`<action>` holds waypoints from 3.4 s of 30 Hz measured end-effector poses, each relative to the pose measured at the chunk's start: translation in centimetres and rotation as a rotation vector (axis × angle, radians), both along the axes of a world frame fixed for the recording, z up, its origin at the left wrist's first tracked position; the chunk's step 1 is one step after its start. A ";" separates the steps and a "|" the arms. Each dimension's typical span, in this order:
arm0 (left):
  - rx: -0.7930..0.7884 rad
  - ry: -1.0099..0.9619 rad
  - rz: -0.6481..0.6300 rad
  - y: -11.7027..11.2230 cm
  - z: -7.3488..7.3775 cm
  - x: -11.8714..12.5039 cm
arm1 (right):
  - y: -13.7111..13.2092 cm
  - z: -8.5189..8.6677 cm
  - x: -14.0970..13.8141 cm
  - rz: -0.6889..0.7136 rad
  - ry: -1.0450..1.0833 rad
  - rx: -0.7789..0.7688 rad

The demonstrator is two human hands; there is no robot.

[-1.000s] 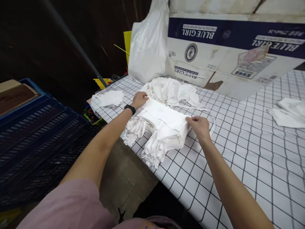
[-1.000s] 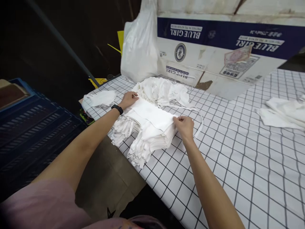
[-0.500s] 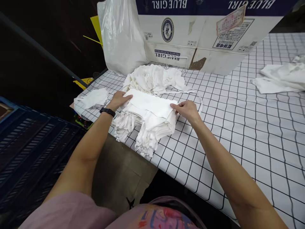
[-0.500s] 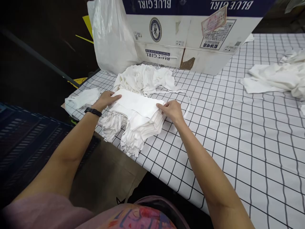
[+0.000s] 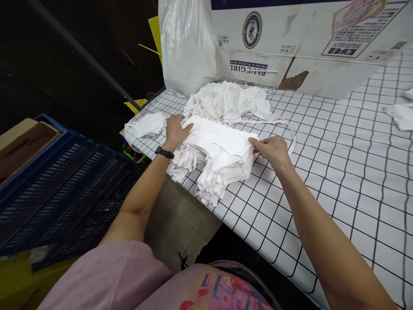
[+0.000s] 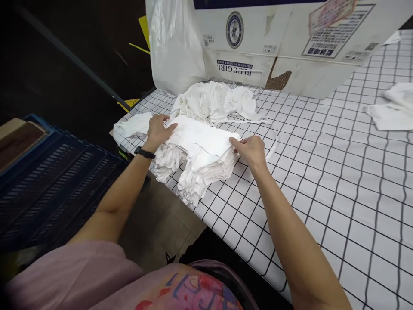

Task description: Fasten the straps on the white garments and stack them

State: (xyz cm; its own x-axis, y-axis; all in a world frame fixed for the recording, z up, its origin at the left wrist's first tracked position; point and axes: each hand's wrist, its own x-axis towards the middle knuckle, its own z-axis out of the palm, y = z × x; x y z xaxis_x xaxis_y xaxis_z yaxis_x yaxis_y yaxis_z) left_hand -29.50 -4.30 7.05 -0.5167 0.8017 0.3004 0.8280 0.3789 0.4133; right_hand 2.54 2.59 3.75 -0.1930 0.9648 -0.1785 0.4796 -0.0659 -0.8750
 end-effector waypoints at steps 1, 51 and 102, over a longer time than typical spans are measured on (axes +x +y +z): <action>0.079 0.024 -0.041 -1.4 0.2 1.4 | -0.1 0.1 0.0 0.007 -0.008 0.011; -0.273 -0.243 0.013 -15.3 -3.6 15.3 | 7.3 -2.8 -0.3 0.822 0.382 -0.397; -0.505 0.113 -0.495 -2.3 -1.7 3.4 | -3.3 -0.4 -6.1 0.872 -0.496 0.536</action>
State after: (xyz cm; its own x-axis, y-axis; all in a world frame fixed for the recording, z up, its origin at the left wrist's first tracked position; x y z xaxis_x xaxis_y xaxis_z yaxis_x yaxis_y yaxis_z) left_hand -26.08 -6.65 5.31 -0.0434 0.9894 -0.1388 0.9797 0.0694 0.1880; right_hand -3.59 -0.69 3.40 -0.8590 0.5113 -0.0269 0.4799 0.7856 -0.3906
